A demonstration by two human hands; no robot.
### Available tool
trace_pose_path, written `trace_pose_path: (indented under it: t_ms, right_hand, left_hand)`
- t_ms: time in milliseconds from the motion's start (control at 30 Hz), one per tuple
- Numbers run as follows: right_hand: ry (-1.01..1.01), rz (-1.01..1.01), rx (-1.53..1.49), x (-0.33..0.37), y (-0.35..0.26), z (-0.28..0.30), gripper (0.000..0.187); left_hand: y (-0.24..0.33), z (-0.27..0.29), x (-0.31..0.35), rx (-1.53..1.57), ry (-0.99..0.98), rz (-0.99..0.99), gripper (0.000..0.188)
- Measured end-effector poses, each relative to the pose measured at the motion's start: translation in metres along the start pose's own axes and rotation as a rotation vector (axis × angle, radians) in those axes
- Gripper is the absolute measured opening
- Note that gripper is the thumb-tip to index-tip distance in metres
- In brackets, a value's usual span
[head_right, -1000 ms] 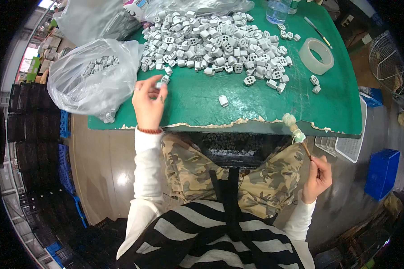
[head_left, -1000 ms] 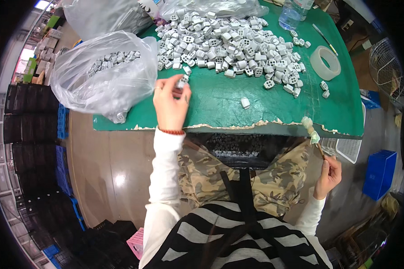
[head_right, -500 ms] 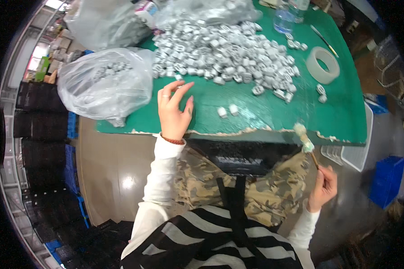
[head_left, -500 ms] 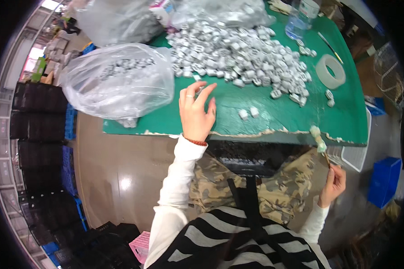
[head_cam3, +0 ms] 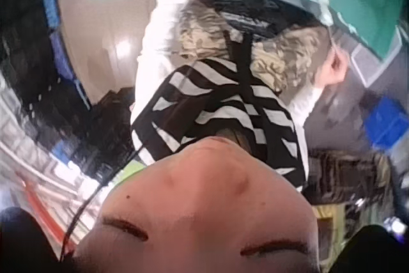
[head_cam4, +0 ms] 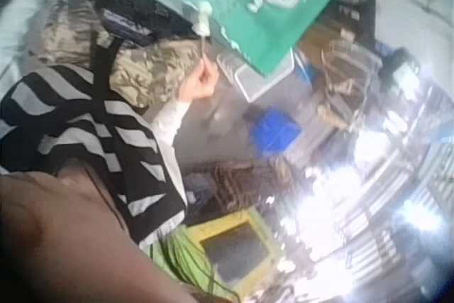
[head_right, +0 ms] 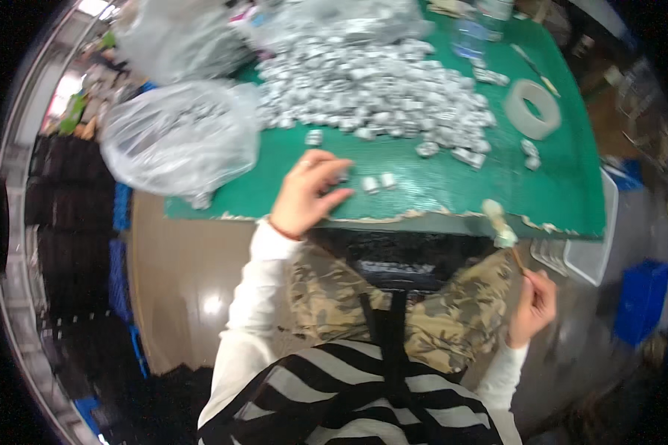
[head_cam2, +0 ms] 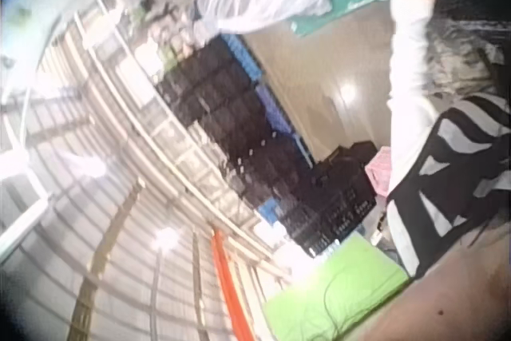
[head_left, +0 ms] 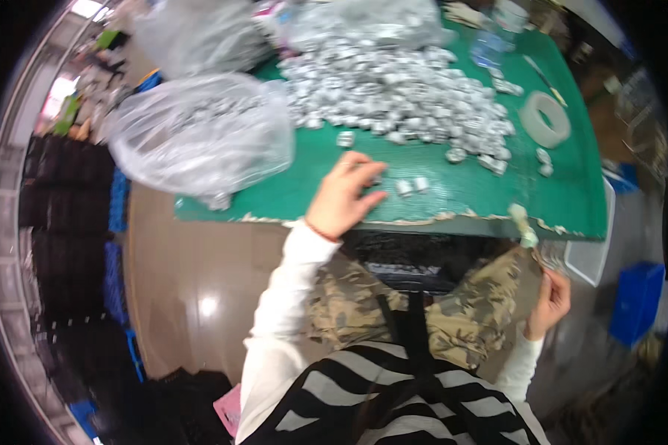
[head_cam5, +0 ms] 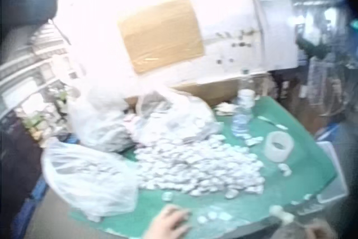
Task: Applying a grease-like substance to small plastic lighting components using a wooden applicator stick.
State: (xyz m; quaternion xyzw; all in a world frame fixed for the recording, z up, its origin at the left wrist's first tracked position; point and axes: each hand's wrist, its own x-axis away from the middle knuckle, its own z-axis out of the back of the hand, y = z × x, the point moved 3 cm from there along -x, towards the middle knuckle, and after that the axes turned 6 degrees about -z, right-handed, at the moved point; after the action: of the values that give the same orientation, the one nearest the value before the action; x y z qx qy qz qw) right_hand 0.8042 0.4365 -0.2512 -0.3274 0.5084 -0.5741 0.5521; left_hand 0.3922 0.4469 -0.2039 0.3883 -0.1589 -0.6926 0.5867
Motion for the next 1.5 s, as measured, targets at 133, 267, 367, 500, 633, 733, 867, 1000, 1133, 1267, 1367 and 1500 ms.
trace_pose_path:
  t_ms: [133,267,367,500,633,733,867,1000,1133,1267,1367,1500]
  right_hand:
    - [-0.031,0.051,0.001,0.000,-0.012,-0.010,0.008]
    - [-0.070,0.041,-0.020,0.003,-0.012,-0.002,0.007]
    - [-0.063,0.049,-0.041,0.003,-0.019,-0.005,0.007]
    - [-0.022,0.016,-0.003,0.003,-0.016,-0.001,0.007]
    - [0.003,-0.005,0.042,0.004,-0.003,0.015,0.006]
    - [0.010,-0.019,0.003,0.004,-0.003,0.008,0.006]
    - [0.018,-0.060,-0.046,0.005,0.000,0.004,0.006]
    - [-0.009,-0.023,-0.053,0.005,-0.007,-0.002,0.007]
    - [-0.018,0.017,-0.077,0.002,-0.013,-0.006,0.007]
    - [-0.014,0.021,-0.064,0.002,-0.015,-0.004,0.006]
    - [-0.012,0.020,-0.061,0.004,-0.013,-0.003,0.006]
    - [-0.020,0.010,-0.071,0.006,-0.014,-0.004,0.006]
  left_hand:
    - [-0.018,-0.006,0.000,0.121,-0.045,0.028,0.041]
    - [0.004,-0.023,-0.008,0.136,-0.109,-0.044,0.047]
    - [0.012,-0.032,-0.009,0.084,-0.079,-0.030,0.048]
    - [0.010,-0.039,-0.013,0.052,-0.108,-0.055,0.043]
    - [-0.010,-0.003,-0.028,-0.280,0.273,0.051,0.030]
    - [-0.035,0.018,-0.032,-0.601,0.215,-0.153,0.036]
    - [-0.053,0.016,-0.032,-0.292,0.052,0.021,0.040]
    - [-0.031,0.007,-0.024,-0.102,0.048,0.060,0.034]
    - [-0.009,-0.020,-0.008,0.410,0.109,0.114,0.035]
    - [0.002,-0.020,0.001,0.107,0.109,0.064,0.038]
    - [-0.001,-0.015,0.010,-0.127,0.149,-0.014,0.036]
    - [-0.002,-0.019,0.015,-0.129,0.146,0.014,0.034]
